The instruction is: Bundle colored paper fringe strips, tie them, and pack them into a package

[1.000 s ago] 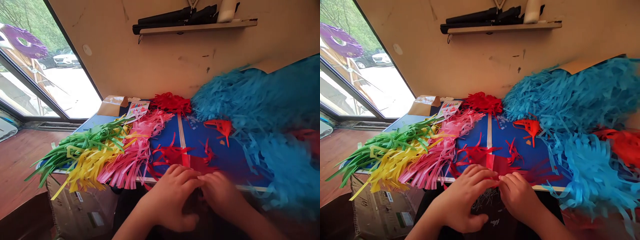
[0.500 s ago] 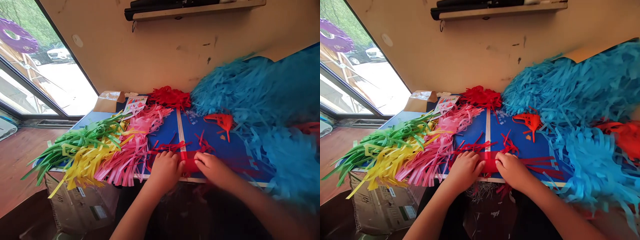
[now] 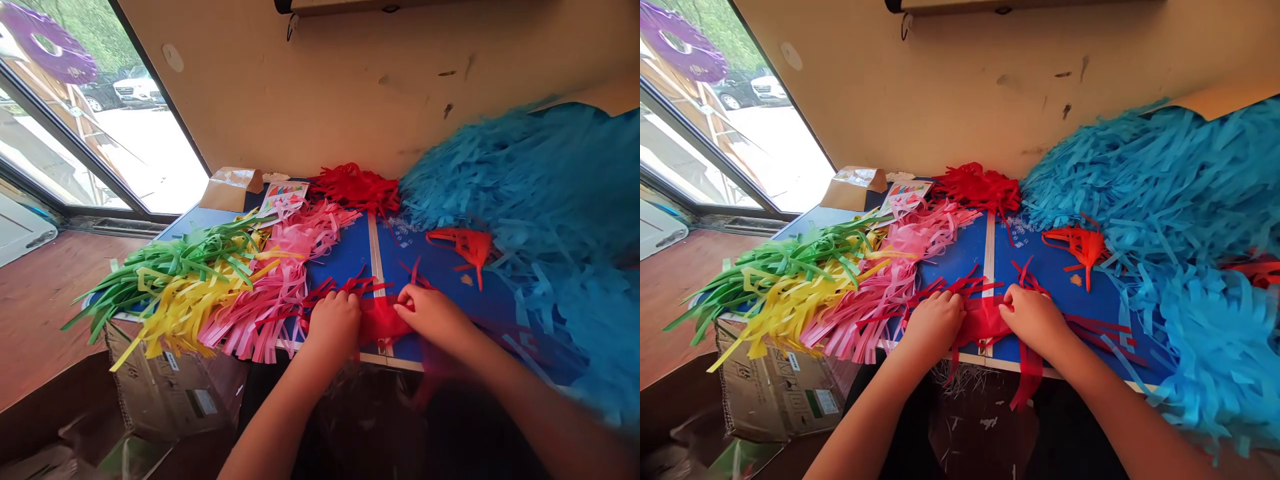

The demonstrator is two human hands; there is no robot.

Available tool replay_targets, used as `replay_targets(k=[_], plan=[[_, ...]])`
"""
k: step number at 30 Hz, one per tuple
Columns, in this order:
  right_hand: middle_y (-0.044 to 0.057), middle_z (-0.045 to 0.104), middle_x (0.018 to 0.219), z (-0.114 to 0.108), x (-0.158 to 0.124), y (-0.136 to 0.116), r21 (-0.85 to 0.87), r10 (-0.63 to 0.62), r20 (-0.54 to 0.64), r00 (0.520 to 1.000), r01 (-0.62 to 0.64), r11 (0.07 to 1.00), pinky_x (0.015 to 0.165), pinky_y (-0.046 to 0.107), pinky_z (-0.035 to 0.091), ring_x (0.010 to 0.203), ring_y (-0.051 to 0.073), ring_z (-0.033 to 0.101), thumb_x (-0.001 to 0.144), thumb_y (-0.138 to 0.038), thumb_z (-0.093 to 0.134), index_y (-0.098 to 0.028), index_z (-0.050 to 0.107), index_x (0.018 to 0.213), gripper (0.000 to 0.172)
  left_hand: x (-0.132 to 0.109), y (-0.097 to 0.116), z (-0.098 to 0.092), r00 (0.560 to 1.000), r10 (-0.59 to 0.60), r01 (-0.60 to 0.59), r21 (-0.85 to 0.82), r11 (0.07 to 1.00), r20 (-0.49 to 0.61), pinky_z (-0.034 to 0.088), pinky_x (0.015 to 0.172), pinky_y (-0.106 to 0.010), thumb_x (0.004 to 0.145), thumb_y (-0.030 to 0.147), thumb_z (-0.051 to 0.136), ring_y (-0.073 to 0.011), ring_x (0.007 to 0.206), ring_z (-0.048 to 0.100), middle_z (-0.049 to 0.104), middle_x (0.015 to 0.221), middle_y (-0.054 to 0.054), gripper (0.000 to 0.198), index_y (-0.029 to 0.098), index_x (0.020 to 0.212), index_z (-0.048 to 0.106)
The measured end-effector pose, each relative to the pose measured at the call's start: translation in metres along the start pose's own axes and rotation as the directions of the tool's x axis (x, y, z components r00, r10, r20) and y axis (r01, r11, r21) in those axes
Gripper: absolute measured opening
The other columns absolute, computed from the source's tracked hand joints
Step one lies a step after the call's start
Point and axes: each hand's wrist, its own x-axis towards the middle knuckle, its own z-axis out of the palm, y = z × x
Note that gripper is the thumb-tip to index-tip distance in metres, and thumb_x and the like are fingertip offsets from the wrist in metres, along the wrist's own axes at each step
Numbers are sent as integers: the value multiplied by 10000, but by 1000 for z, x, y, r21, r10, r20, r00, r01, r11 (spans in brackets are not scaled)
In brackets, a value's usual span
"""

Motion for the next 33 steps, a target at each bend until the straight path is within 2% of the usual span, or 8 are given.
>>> replay_targets(k=[3,5,8,10,16,19,25,33], plan=[[29,660,747,-4,5,2,-70,-22,3,1000,22,997,588,261,296,709,176,584,814,-208,415,-198,536,735,145,2,0,2,1000,-3,3,-3,1000,7,467,739,-370,881,159,408,-274,902,577,628,934,-123,186,99,935,576],[37,654,737,-5,8,2,-112,-26,5,1000,27,993,579,267,281,695,184,580,828,-202,386,-195,524,735,167,2,0,2,1000,-16,15,-16,1000,-24,468,742,-380,893,218,407,-281,900,577,627,917,-128,215,95,932,579],[66,649,752,-4,12,3,-135,-33,3,999,33,990,565,270,267,701,201,581,856,-201,353,-181,514,814,167,-1,-1,3,998,-10,8,-36,999,-64,467,752,-385,880,309,449,-283,906,571,621,911,-119,244,106,941,571],[77,646,769,-3,13,4,-147,-44,0,999,43,988,558,266,267,709,205,580,872,-205,332,-174,508,869,179,-3,-4,4,998,18,-20,-36,999,-66,467,747,-377,865,294,473,-273,913,566,613,940,-105,212,124,960,557],[26,641,743,-9,9,16,89,-125,115,985,115,989,557,246,322,681,171,570,838,-328,430,-205,556,817,177,-6,-7,11,995,54,-54,1,999,-79,467,720,-367,898,207,384,-255,874,566,600,946,-103,185,135,949,547],[24,638,745,-10,9,19,49,-175,130,976,170,984,571,247,323,680,166,560,813,-267,437,-200,568,785,150,-2,-7,12,997,46,-45,20,999,-59,471,702,-353,895,176,383,-255,855,579,607,924,-113,182,116,941,549],[26,620,717,-11,16,6,-103,-84,122,989,97,990,510,247,260,621,144,521,791,-209,384,-193,527,715,163,7,-8,5,1000,28,-28,29,999,-12,479,724,-340,895,144,387,-245,855,604,628,884,-116,174,100,945,549],[33,618,691,-15,21,-3,-164,15,163,987,12,986,468,255,250,565,137,513,737,-233,400,-190,528,674,149,12,-17,6,997,78,-78,38,996,-6,483,744,-346,905,142,373,-242,874,604,598,951,-129,186,88,996,526]])
